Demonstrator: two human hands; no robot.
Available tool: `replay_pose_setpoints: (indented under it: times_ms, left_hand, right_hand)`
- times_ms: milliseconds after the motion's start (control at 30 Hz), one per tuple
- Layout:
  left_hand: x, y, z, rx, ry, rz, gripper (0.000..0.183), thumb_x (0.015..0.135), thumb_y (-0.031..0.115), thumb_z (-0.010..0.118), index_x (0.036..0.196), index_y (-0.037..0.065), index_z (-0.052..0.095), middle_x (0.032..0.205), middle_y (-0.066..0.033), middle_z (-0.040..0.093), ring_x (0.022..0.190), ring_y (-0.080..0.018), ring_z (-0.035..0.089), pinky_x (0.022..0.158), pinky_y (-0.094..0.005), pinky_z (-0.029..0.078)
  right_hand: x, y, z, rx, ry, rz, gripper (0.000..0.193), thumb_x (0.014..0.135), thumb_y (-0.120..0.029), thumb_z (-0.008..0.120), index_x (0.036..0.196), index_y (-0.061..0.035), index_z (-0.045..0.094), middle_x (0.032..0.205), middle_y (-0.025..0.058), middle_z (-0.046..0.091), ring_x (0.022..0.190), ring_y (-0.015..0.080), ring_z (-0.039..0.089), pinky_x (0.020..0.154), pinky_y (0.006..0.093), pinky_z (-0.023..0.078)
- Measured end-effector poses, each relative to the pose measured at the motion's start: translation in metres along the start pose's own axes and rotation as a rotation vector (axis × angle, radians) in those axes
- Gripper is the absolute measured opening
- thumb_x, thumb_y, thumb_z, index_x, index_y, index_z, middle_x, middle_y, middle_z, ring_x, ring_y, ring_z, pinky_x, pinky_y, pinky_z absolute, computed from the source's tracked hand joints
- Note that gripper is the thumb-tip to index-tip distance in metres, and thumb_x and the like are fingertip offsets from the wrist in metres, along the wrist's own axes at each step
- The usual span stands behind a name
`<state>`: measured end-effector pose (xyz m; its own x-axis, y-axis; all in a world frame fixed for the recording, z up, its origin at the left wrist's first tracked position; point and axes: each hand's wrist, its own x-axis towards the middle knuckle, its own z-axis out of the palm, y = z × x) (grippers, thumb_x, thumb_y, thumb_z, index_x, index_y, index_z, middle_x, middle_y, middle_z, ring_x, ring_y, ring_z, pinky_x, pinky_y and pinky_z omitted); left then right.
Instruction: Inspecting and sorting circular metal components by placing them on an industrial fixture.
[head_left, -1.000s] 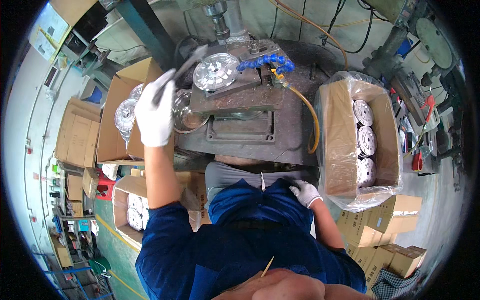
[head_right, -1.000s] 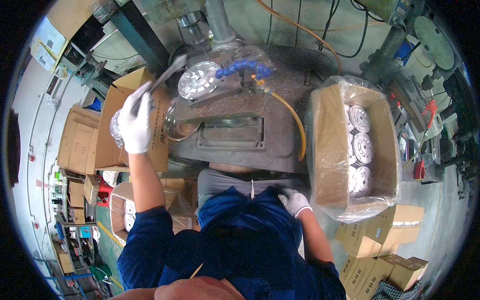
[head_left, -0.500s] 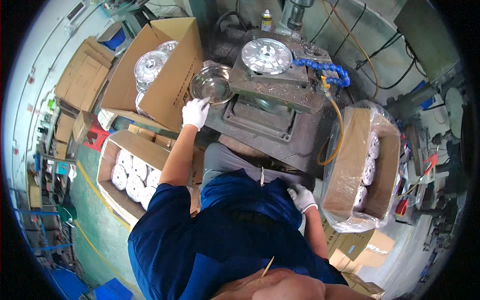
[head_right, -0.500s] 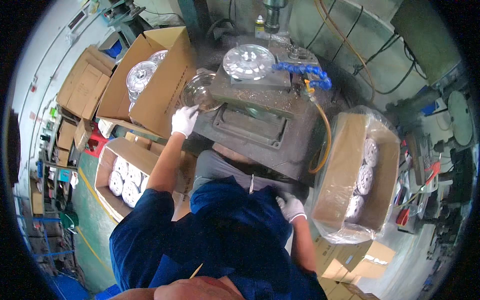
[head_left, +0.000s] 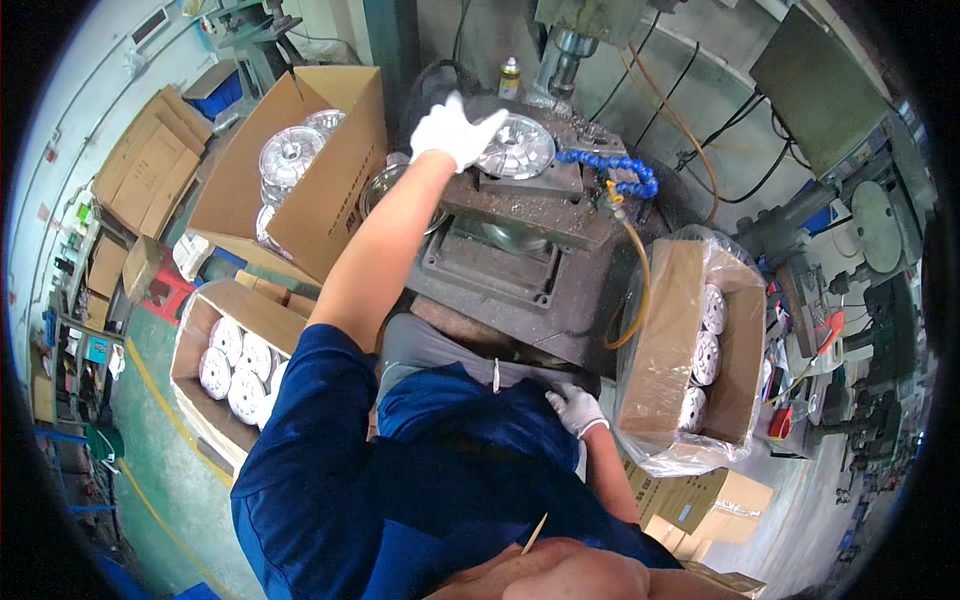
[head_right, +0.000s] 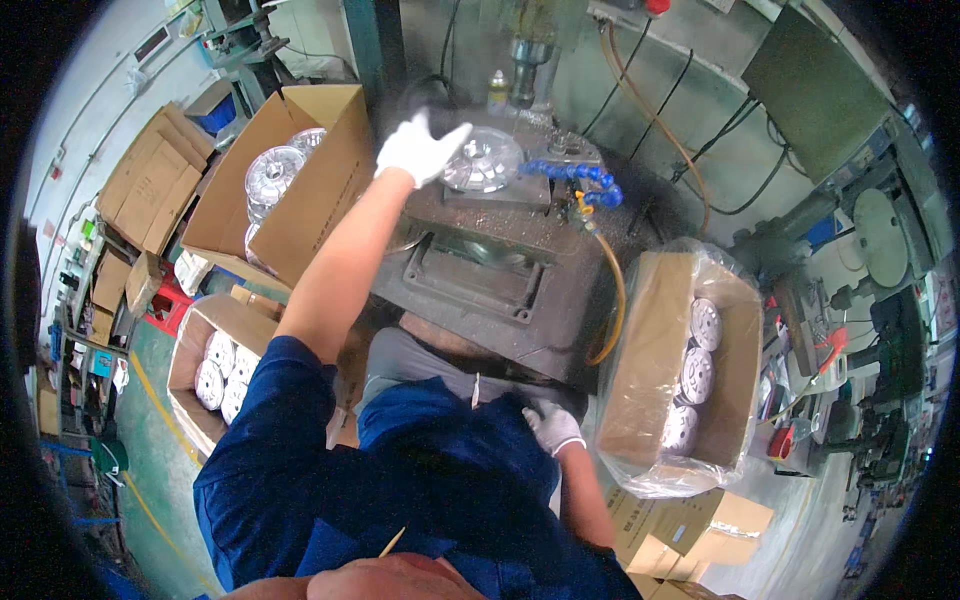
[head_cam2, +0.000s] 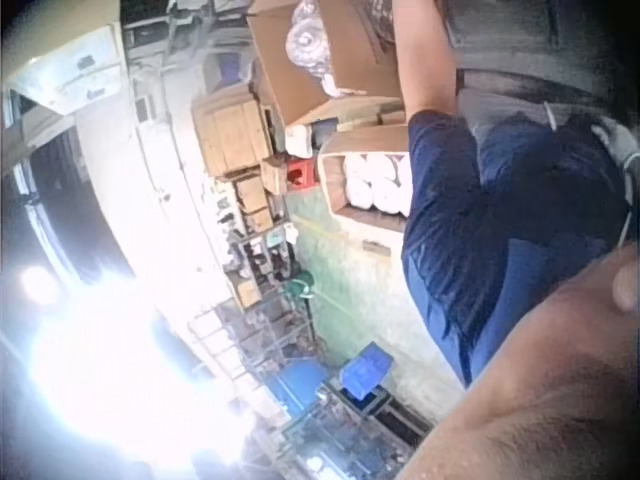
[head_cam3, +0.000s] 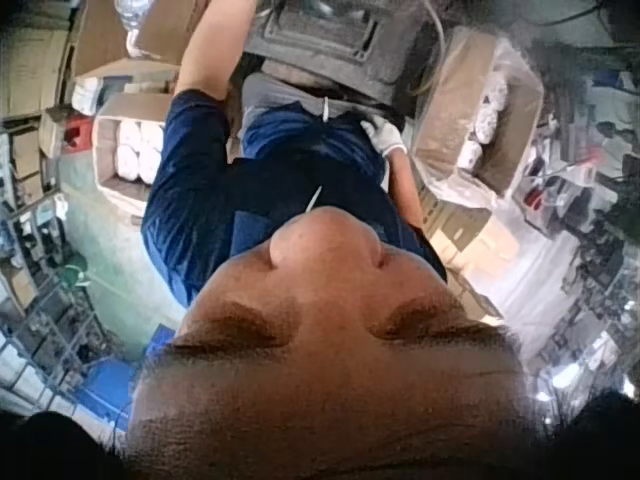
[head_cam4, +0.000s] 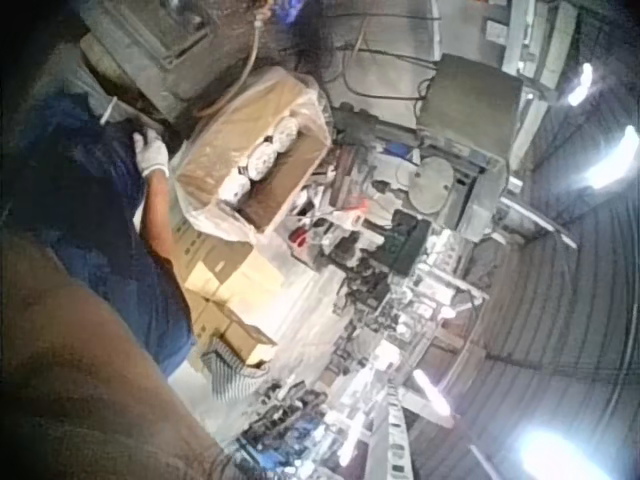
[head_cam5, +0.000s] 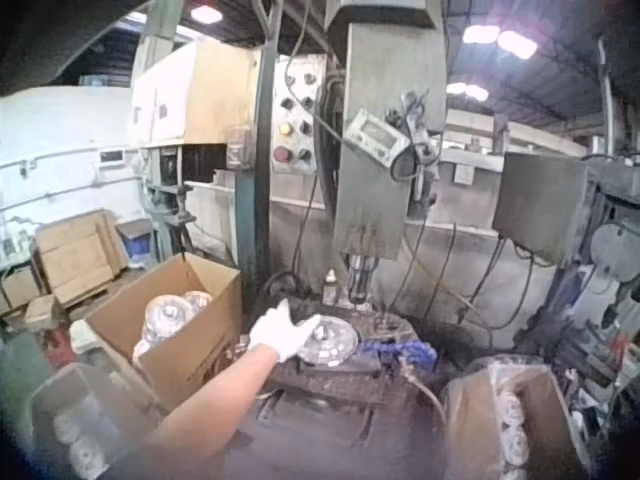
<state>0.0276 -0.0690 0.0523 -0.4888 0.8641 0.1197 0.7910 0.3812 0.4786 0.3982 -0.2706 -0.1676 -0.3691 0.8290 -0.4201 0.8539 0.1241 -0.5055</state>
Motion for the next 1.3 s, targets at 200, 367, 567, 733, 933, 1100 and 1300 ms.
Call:
replay_pose_setpoints:
  times_ms: [200, 367, 567, 733, 933, 1100, 1300]
  left_hand:
    - [0.027, 0.008, 0.028, -0.056, -0.181, 0.075, 0.092, 0.074, 0.068, 0.054, 0.130, -0.004, 0.048, 0.130, -0.0246, 0.050, 0.121, -0.0337, 0.050, 0.100, -0.0364, 0.041]
    - [0.039, 0.001, 0.037, -0.109, -0.233, 0.070, 0.089, 0.072, 0.066, 0.059, 0.123, -0.007, 0.053, 0.127, -0.0258, 0.052, 0.121, -0.0338, 0.050, 0.100, -0.0346, 0.040]
    - [0.033, 0.004, 0.035, -0.140, -0.215, 0.041, 0.090, 0.071, 0.065, 0.059, 0.124, -0.007, 0.052, 0.128, -0.0251, 0.052, 0.120, -0.0331, 0.051, 0.101, -0.0347, 0.039]
    - [0.033, 0.003, 0.035, -0.136, -0.168, 0.041, 0.089, 0.071, 0.065, 0.059, 0.124, -0.006, 0.053, 0.127, -0.0241, 0.053, 0.119, -0.0330, 0.052, 0.100, -0.0350, 0.039]
    - [0.034, 0.003, 0.035, -0.124, -0.181, 0.037, 0.086, 0.070, 0.065, 0.060, 0.119, -0.006, 0.057, 0.121, -0.0244, 0.057, 0.115, -0.0338, 0.055, 0.097, -0.0360, 0.042]
    - [0.036, 0.001, 0.038, -0.128, -0.175, 0.037, 0.085, 0.069, 0.066, 0.060, 0.115, -0.005, 0.060, 0.117, -0.0246, 0.059, 0.112, -0.0344, 0.056, 0.095, -0.0360, 0.043]
    - [0.038, 0.001, 0.040, -0.116, -0.098, 0.033, 0.084, 0.069, 0.066, 0.060, 0.114, -0.005, 0.061, 0.115, -0.0249, 0.060, 0.110, -0.0338, 0.058, 0.093, -0.0360, 0.044]
  right_hand:
    - [-0.025, 0.012, 0.011, 0.032, 0.079, 0.088, 0.045, 0.089, -0.039, 0.054, 0.116, -0.0030, 0.059, 0.115, 0.0248, 0.059, 0.111, 0.0382, 0.054, 0.094, 0.0415, 0.043]
    - [-0.021, 0.020, 0.016, 0.090, 0.090, 0.033, 0.043, 0.089, -0.037, 0.053, 0.115, -0.0035, 0.060, 0.112, 0.0245, 0.060, 0.108, 0.0382, 0.055, 0.093, 0.0425, 0.044]
    - [0.009, -0.002, 0.008, 0.050, 0.023, -0.044, 0.042, 0.089, -0.038, 0.053, 0.113, -0.0048, 0.061, 0.107, 0.0249, 0.062, 0.103, 0.0394, 0.058, 0.090, 0.0438, 0.045]
    - [0.037, -0.023, 0.025, 0.097, 0.032, -0.067, 0.048, 0.089, -0.043, 0.052, 0.113, -0.0015, 0.059, 0.104, 0.0285, 0.060, 0.102, 0.0436, 0.056, 0.089, 0.0463, 0.045]
    - [0.062, -0.013, 0.067, 0.817, -0.390, 0.121, 0.042, 0.098, -0.040, 0.039, 0.117, -0.0080, 0.059, 0.096, 0.0056, 0.066, 0.071, 0.0090, 0.057, 0.059, 0.0240, 0.045]
    - [0.084, 0.026, 0.085, 1.388, -0.519, 0.408, 0.047, 0.098, -0.045, 0.037, 0.126, -0.0093, 0.051, 0.104, 0.0088, 0.062, 0.067, 0.0143, 0.053, 0.056, 0.0263, 0.043]
    - [0.091, 0.033, 0.095, 1.364, -0.571, 0.398, 0.048, 0.098, -0.045, 0.038, 0.127, -0.0082, 0.049, 0.108, 0.0096, 0.061, 0.076, 0.0175, 0.055, 0.064, 0.0302, 0.046]
